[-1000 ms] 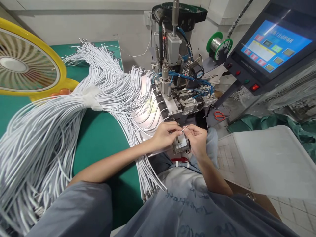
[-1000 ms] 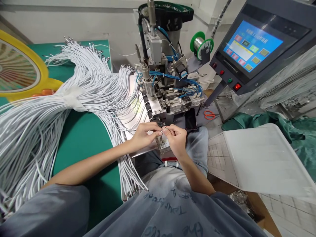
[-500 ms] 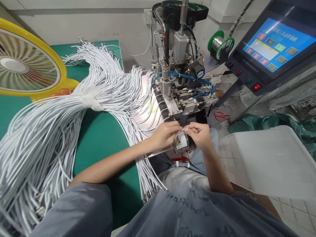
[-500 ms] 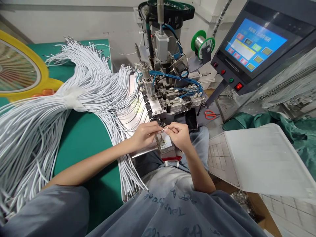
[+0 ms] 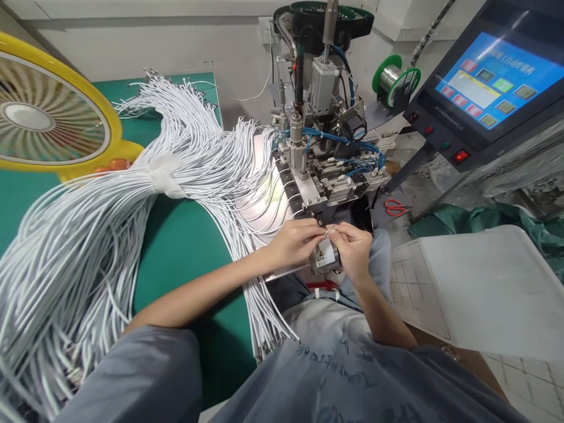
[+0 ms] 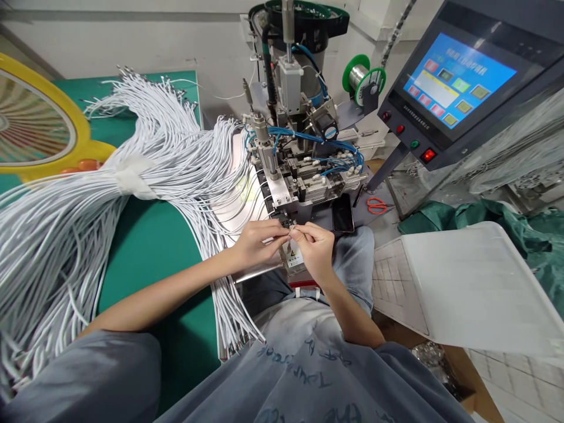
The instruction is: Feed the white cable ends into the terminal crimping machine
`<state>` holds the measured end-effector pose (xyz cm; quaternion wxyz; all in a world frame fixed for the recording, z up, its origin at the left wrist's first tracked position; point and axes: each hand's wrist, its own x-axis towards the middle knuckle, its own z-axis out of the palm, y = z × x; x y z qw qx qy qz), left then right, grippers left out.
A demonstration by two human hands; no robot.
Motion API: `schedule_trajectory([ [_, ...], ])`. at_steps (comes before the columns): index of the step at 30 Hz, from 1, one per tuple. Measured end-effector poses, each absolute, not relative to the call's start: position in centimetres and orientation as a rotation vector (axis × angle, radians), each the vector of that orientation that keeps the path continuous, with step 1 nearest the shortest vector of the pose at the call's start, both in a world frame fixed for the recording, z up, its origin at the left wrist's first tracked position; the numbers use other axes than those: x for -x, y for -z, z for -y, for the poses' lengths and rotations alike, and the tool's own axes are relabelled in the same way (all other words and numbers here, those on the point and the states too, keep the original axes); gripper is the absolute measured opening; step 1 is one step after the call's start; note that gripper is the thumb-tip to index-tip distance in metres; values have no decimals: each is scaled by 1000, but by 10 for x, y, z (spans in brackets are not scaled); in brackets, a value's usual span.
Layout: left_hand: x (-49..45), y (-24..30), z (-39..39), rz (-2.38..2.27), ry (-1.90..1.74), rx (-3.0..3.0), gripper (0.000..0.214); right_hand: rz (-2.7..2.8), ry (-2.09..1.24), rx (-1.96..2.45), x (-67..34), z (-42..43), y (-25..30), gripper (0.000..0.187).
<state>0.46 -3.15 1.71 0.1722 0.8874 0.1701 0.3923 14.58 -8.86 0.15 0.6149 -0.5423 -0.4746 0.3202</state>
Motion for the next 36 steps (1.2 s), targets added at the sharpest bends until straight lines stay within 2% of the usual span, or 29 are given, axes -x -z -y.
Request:
schedule_trajectory([
  [3,-1,-20,25,-454,-1035,-2924,26,1367,-529,1383,-156,88,-8,14],
  [6,1,-22,22,-458,-953,-3178,32,1516,-604,1431,-165,85,-10,16],
  [9,0,-19,24,-565,-903,-3048,28,1470,-695,1411,-166,80,-7,18],
  [15,-8,-4,34,-762,-904,-2394,14,1217,-675,1287,-152,80,8,17],
  [18,-9,-1,33,-750,-855,-2273,16,1106,-684,1300,-148,78,17,18],
  [27,-4,1,11,-957,-152,-2830,26,1096,-1048,1411,-180,42,48,22],
  [36,-2,13,9,-932,-94,-2911,30,1097,-1164,1393,-173,32,58,22],
])
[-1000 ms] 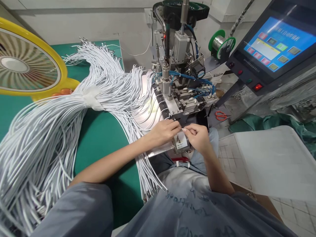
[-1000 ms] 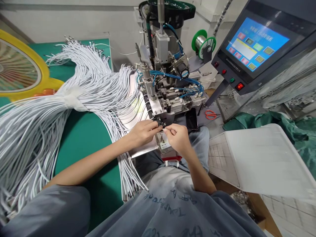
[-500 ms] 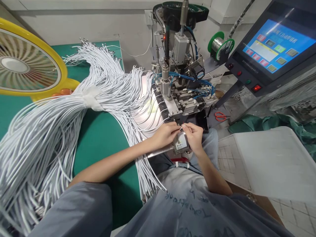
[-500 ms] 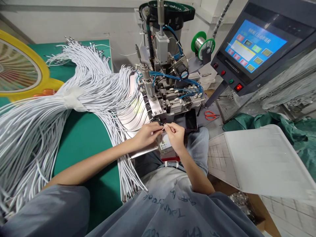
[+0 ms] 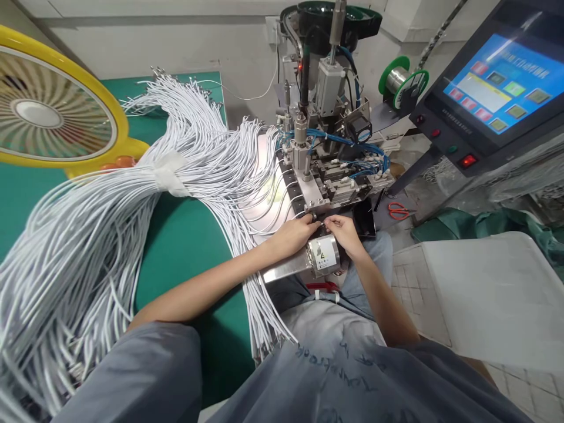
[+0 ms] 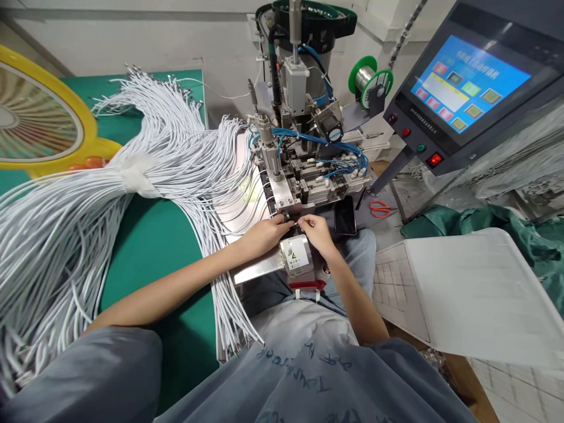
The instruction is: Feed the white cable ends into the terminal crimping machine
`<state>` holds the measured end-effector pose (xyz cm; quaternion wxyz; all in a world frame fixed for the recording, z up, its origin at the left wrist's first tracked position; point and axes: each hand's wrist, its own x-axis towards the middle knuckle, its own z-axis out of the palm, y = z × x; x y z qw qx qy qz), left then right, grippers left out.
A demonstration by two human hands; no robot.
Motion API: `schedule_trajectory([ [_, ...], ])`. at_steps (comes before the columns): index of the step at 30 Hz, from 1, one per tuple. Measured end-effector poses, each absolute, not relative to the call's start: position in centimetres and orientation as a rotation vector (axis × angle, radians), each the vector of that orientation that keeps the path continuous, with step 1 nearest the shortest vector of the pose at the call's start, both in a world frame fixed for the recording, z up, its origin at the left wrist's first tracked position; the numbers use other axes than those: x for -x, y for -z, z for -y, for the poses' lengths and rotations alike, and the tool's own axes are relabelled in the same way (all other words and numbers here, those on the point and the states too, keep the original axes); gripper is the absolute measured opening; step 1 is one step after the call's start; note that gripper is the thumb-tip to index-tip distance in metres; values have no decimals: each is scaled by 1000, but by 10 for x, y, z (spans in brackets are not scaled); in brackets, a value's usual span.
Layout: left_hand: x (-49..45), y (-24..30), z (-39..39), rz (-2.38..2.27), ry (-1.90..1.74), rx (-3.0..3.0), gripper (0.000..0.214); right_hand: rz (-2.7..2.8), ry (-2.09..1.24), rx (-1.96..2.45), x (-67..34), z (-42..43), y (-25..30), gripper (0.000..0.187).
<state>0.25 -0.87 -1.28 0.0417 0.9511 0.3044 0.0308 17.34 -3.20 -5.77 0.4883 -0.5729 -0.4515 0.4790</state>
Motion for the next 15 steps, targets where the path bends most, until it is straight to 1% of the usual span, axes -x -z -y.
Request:
schedule_trajectory([
  [4,-1,13,8,-887,-102,-2939,36,1109,-1180,1410,-176,32,59,23],
  [8,-1,11,9,-893,-66,-2952,35,1125,-1213,1431,-178,32,57,23],
  [15,-2,14,8,-871,-59,-2980,35,1145,-1227,1437,-180,28,58,19],
])
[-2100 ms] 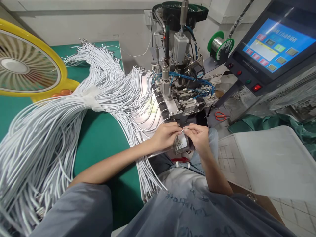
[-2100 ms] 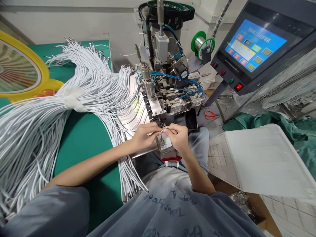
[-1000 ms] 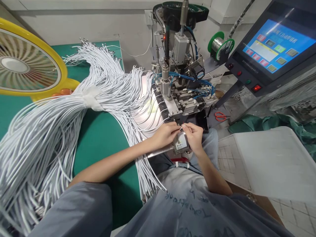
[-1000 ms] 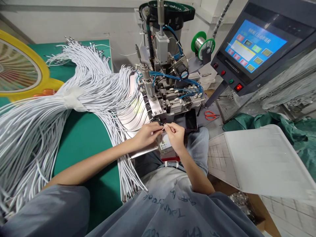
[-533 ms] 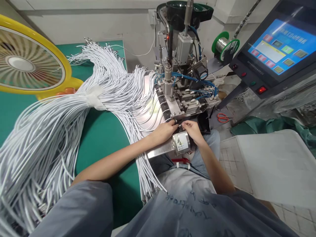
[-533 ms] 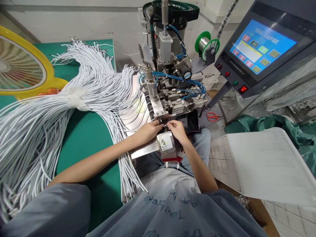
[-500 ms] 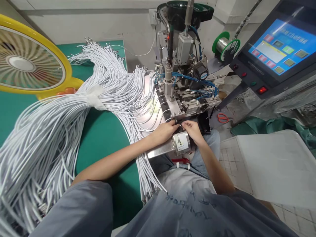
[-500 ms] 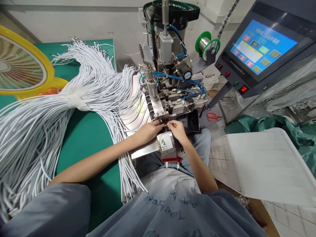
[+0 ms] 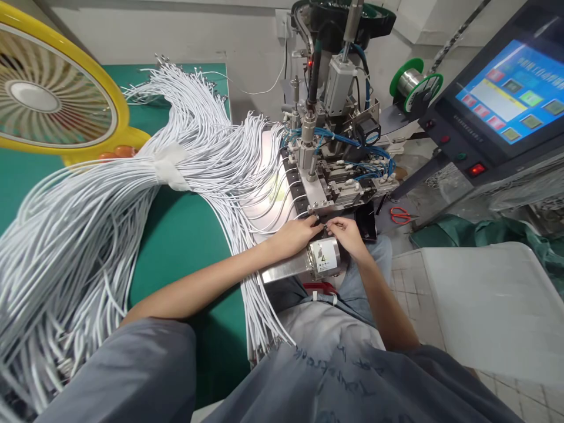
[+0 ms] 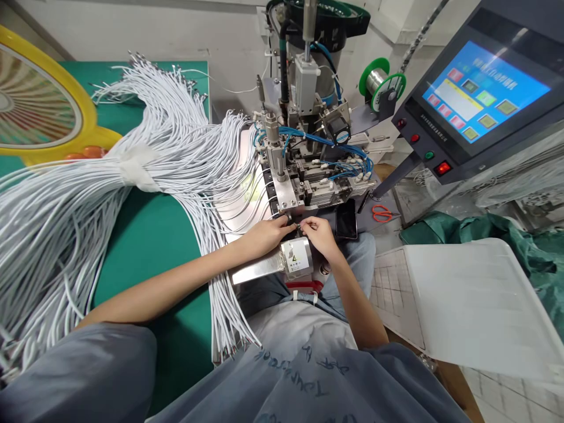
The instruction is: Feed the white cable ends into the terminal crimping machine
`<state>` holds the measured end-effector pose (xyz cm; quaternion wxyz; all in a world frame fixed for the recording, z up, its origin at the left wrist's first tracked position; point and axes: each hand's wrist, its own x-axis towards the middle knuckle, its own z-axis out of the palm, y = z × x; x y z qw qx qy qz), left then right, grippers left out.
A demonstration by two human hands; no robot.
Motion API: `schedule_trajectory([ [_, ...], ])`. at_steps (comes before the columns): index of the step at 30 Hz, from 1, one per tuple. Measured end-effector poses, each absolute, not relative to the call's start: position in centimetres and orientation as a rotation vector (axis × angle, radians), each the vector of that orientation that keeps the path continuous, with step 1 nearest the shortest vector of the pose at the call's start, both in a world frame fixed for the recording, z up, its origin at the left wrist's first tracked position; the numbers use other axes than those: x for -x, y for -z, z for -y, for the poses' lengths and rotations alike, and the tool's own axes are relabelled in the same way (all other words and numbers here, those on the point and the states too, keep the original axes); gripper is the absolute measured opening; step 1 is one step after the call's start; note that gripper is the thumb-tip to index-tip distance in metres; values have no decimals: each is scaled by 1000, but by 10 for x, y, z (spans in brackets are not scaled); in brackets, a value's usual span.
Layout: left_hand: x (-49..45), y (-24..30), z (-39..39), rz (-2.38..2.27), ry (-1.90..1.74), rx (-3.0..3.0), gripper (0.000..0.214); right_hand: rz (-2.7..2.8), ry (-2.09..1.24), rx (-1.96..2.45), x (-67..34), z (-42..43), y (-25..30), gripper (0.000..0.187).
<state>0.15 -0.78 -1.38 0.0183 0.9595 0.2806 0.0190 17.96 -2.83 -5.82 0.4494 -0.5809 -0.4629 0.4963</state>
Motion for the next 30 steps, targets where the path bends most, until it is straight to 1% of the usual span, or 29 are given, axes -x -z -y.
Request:
schedule_trajectory([
  [9,-2,7,8,-823,2,-3042,32,1176,-1233,1454,-181,26,58,17],
  [17,-3,2,10,-834,76,-3061,31,1169,-1234,1452,-181,25,64,23],
  [20,-3,1,9,-828,69,-3061,30,1163,-1223,1439,-181,24,62,25],
  [26,-1,8,8,-804,11,-3062,30,1183,-1220,1430,-179,23,58,17],
  [30,-1,10,8,-820,-18,-3043,31,1173,-1289,1426,-178,25,60,21],
])
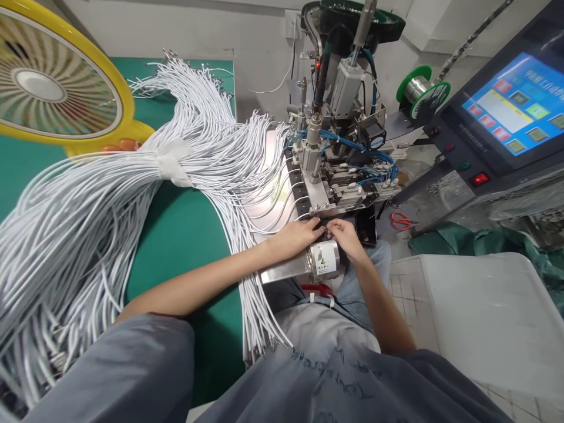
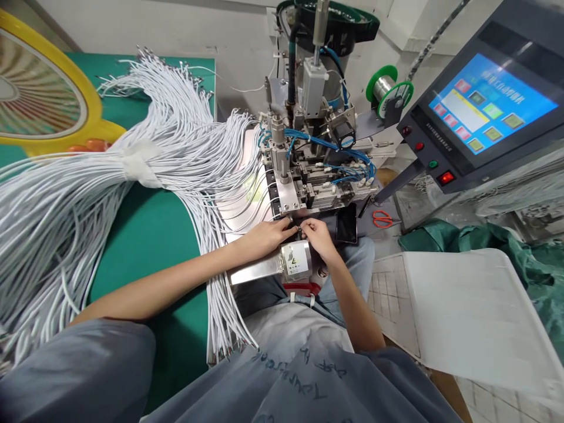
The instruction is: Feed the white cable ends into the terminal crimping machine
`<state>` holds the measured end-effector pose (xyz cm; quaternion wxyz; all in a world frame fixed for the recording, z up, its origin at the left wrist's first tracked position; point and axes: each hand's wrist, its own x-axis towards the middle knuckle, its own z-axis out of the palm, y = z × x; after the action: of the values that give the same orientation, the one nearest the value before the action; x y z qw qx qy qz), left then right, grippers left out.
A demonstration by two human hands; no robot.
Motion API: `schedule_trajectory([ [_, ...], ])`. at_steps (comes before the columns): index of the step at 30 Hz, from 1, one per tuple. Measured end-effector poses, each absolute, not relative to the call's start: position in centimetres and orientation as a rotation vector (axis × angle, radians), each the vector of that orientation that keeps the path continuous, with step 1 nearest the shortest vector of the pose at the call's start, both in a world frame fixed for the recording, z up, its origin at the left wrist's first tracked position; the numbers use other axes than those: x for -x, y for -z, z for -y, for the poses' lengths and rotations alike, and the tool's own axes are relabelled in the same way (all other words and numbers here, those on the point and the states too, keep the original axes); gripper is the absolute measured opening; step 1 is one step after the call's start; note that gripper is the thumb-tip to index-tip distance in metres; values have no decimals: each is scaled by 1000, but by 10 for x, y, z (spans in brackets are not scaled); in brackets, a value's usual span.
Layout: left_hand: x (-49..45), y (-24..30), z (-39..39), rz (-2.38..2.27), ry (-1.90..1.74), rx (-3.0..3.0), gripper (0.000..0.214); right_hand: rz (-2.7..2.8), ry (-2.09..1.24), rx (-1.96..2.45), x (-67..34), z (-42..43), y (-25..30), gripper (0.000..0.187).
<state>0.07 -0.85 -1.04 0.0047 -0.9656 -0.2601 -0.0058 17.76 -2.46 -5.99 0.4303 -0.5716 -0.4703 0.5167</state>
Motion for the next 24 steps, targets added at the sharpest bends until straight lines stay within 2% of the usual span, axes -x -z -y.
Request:
schedule_trajectory([
  [3,0,5,9,832,31,3029,33,1185,-1325,1408,-175,27,61,26],
  [6,2,-3,10,882,-41,3031,23,1203,-1329,1394,-171,28,64,30],
  [10,5,-9,11,1017,-87,2977,19,1199,-1252,1419,-173,24,67,29],
  [13,6,-8,12,1038,-75,2957,20,1154,-1105,1483,-181,27,61,25],
  [18,5,-5,13,1189,-65,2814,25,1128,-654,1527,-164,75,34,20],
  [20,5,-6,15,1246,-78,2789,27,1314,-781,1492,-141,102,27,21],
  [24,4,-9,17,1292,-115,2783,28,1882,-1465,1255,-92,135,33,27],
])
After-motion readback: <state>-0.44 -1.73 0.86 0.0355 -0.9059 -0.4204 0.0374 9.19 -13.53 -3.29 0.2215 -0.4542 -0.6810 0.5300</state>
